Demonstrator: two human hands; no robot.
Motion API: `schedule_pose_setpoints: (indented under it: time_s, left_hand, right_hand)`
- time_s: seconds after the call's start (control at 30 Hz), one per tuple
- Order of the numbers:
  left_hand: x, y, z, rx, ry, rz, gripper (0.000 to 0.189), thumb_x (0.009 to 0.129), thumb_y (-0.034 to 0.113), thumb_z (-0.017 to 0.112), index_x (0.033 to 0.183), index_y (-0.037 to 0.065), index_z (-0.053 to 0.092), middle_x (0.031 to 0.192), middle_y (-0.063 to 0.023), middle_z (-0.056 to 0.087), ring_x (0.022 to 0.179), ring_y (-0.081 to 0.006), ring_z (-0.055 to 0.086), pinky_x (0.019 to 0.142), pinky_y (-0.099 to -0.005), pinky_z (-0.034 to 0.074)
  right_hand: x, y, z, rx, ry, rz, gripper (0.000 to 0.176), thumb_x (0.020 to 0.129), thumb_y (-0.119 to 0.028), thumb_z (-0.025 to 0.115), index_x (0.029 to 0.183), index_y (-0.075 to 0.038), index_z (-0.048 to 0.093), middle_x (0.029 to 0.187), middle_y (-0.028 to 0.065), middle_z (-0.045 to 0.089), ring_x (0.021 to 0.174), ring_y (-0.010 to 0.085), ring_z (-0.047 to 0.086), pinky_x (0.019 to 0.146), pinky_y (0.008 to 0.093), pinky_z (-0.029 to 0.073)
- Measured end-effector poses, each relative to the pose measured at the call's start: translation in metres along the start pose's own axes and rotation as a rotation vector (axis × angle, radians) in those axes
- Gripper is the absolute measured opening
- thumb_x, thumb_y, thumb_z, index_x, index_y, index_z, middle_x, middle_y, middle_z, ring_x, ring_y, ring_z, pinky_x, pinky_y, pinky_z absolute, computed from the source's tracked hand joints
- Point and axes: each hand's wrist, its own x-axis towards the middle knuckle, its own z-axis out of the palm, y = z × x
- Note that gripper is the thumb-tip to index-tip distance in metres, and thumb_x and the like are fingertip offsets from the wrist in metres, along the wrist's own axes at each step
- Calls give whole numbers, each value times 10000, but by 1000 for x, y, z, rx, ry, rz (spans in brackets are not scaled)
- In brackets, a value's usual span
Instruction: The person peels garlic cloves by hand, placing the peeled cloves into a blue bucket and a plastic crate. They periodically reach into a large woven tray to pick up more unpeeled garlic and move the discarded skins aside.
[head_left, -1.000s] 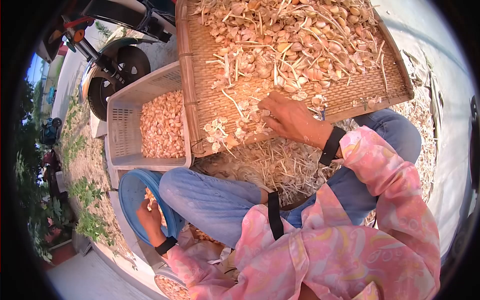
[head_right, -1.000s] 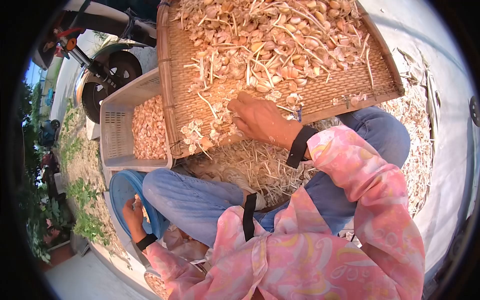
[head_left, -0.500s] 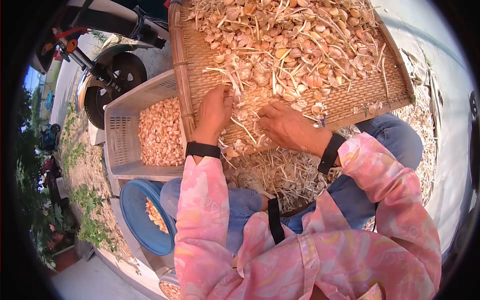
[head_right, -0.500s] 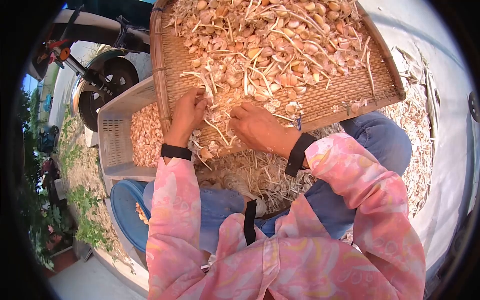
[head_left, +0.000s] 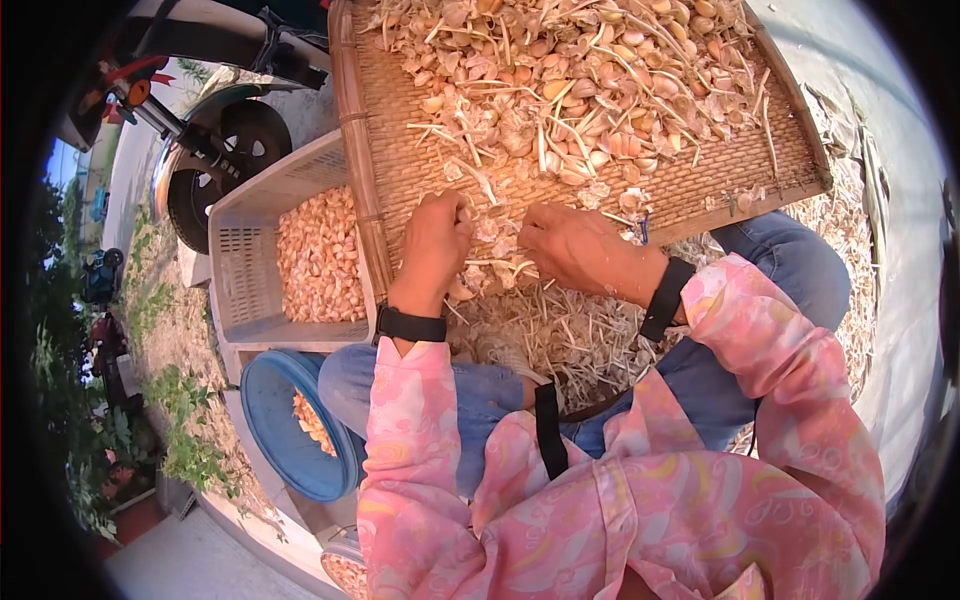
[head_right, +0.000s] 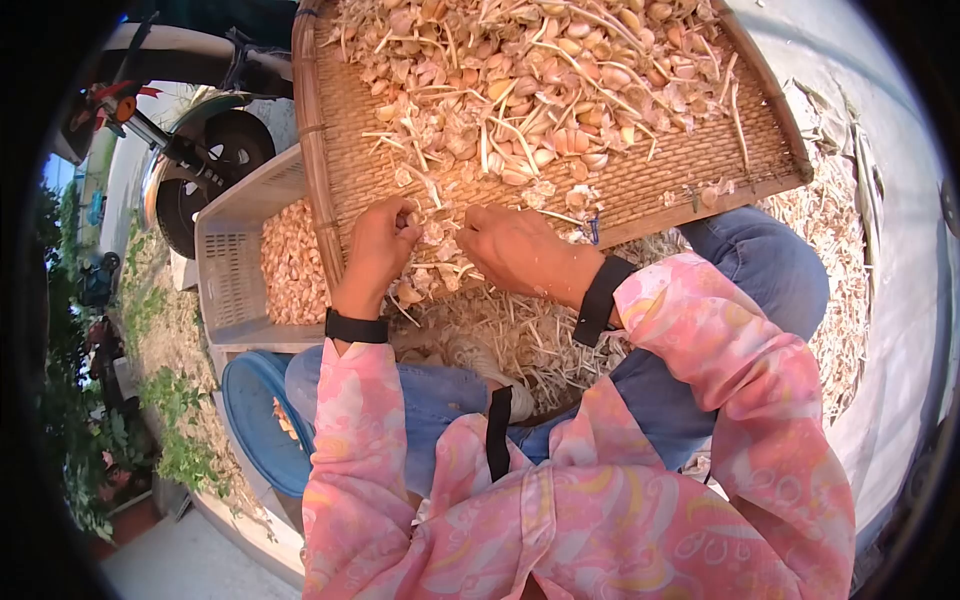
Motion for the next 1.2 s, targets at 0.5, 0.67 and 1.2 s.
schedule_pose_setpoints:
  time_s: [0.5, 0.67, 1.2]
  left_hand:
    - [-38, 50, 1, -915, 8, -112, 177, 867, 12, 495, 1020, -33, 571, 839, -54, 624, 683, -93, 592, 624, -205, 494]
    - [-45, 73, 5, -696, -44, -119, 127, 882, 18, 461, 936, -10, 572, 776, -50, 612, 618, -97, 587, 544, -211, 480]
    - [-28, 81, 38, -314, 77, -6, 164, 762, -16, 466, 910, -73, 506, 822, -238, 596, 736, -335, 630, 599, -366, 487]
  right_hand:
    - [16, -3, -3, 529, 367, -15, 307, 851, -160, 557, 1126, -32, 511, 920, 154, 589, 862, 324, 582, 720, 387, 461]
    - [7, -5, -14, 379, 256, -38, 184, 864, -184, 545, 997, -58, 529, 859, 129, 593, 815, 328, 586, 674, 406, 465]
    - [13, 16, 3, 687, 308, 377, 139, 907, -139, 484, 892, -9, 532, 712, 61, 552, 659, 142, 527, 580, 280, 433]
